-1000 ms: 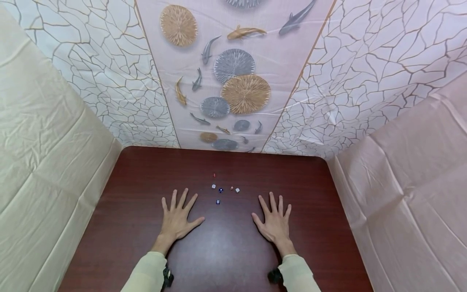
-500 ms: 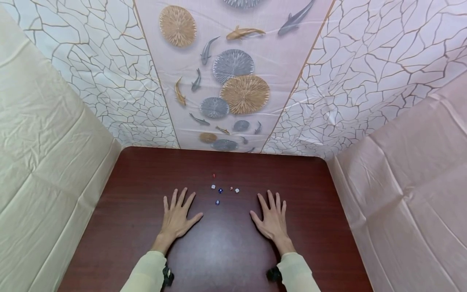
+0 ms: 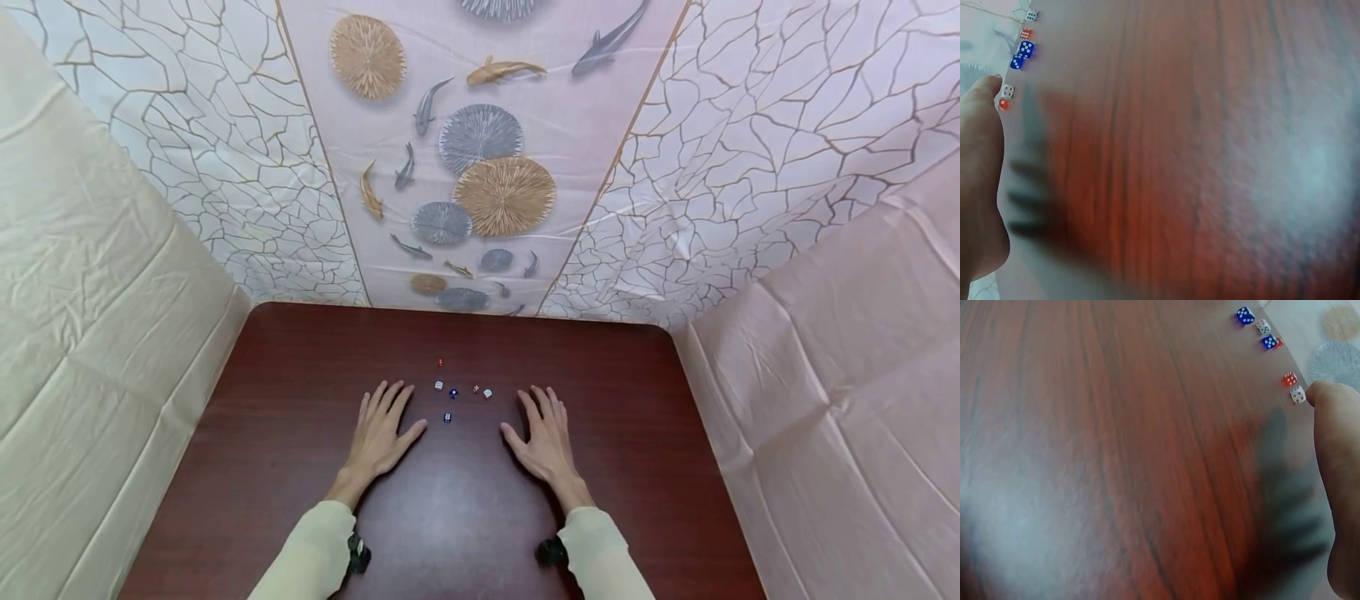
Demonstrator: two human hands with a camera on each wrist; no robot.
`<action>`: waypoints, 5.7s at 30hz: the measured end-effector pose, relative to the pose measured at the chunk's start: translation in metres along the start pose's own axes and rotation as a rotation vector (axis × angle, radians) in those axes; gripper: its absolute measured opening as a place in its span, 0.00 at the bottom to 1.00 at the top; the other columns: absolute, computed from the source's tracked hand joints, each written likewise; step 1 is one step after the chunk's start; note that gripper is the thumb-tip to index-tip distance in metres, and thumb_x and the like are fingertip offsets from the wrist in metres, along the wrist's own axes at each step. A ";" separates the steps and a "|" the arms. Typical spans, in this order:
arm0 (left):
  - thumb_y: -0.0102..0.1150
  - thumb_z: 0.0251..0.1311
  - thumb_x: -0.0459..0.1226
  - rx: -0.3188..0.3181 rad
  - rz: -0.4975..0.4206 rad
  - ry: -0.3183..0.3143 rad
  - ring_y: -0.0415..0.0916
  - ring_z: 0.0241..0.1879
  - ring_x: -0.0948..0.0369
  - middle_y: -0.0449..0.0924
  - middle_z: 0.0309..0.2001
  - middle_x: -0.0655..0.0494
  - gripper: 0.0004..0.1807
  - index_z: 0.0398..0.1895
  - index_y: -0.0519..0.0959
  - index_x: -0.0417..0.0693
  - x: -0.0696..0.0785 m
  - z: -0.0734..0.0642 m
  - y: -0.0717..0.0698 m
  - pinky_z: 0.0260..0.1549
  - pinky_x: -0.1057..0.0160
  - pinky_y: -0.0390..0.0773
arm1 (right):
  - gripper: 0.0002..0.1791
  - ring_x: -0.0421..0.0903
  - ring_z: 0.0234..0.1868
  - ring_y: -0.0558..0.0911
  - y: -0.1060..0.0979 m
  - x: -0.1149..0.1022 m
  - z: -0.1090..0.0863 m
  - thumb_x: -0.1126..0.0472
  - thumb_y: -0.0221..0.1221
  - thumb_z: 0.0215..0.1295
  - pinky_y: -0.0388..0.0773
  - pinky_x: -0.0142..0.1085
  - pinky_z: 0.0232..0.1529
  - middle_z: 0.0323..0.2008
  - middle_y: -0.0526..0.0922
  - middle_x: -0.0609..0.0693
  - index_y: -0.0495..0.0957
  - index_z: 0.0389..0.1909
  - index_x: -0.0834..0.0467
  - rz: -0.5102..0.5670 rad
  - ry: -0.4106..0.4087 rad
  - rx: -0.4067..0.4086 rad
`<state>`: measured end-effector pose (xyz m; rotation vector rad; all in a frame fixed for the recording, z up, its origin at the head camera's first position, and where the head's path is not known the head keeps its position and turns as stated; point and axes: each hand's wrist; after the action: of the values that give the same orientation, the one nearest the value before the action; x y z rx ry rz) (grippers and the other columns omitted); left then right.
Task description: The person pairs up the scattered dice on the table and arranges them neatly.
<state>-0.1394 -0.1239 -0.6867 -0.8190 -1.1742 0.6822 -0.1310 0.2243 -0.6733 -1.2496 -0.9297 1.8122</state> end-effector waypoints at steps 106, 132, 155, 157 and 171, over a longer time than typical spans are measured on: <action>0.77 0.71 0.37 0.108 -0.151 0.017 0.80 0.66 0.40 0.89 0.59 0.46 0.08 0.49 0.92 0.45 0.020 0.066 0.020 0.79 0.30 0.65 | 0.09 0.62 0.61 0.77 0.064 -0.024 0.048 0.62 0.77 0.63 0.63 0.64 0.70 0.52 0.87 0.57 0.91 0.42 0.58 0.319 0.145 0.272; 0.78 0.71 0.38 0.131 -0.159 0.020 0.80 0.67 0.41 0.89 0.59 0.47 0.09 0.50 0.93 0.45 0.014 0.051 0.016 0.80 0.31 0.65 | 0.09 0.61 0.66 0.80 0.029 -0.040 0.022 0.63 0.77 0.68 0.67 0.57 0.71 0.54 0.90 0.56 0.92 0.46 0.59 0.328 0.152 0.127; 0.79 0.69 0.37 0.180 -0.183 0.062 0.83 0.62 0.41 0.90 0.55 0.47 0.08 0.46 0.93 0.46 0.011 0.041 0.014 0.74 0.30 0.70 | 0.10 0.64 0.61 0.82 0.031 -0.051 -0.022 0.67 0.81 0.60 0.72 0.64 0.66 0.52 0.90 0.59 0.91 0.40 0.59 0.262 -0.159 0.165; 0.79 0.70 0.38 0.174 -0.190 0.059 0.83 0.62 0.42 0.91 0.55 0.48 0.07 0.46 0.93 0.46 0.011 0.039 0.012 0.74 0.31 0.70 | 0.10 0.64 0.61 0.83 0.032 -0.051 -0.024 0.67 0.81 0.60 0.72 0.65 0.66 0.52 0.90 0.60 0.91 0.40 0.59 0.269 -0.178 0.164; 0.82 0.66 0.35 0.205 -0.201 0.136 0.86 0.57 0.44 0.91 0.50 0.49 0.08 0.45 0.93 0.45 0.009 0.014 0.011 0.70 0.31 0.75 | 0.10 0.64 0.64 0.82 0.038 -0.049 -0.028 0.64 0.82 0.60 0.68 0.65 0.71 0.54 0.89 0.58 0.91 0.39 0.56 0.274 -0.195 0.136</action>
<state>-0.1510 -0.1079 -0.6890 -0.5571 -1.0285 0.5617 -0.0978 0.1687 -0.6932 -1.1755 -0.7502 2.2054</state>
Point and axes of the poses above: each hand's wrist, its own z-axis towards the middle knuckle, its own y-axis out of the palm, x = y × z
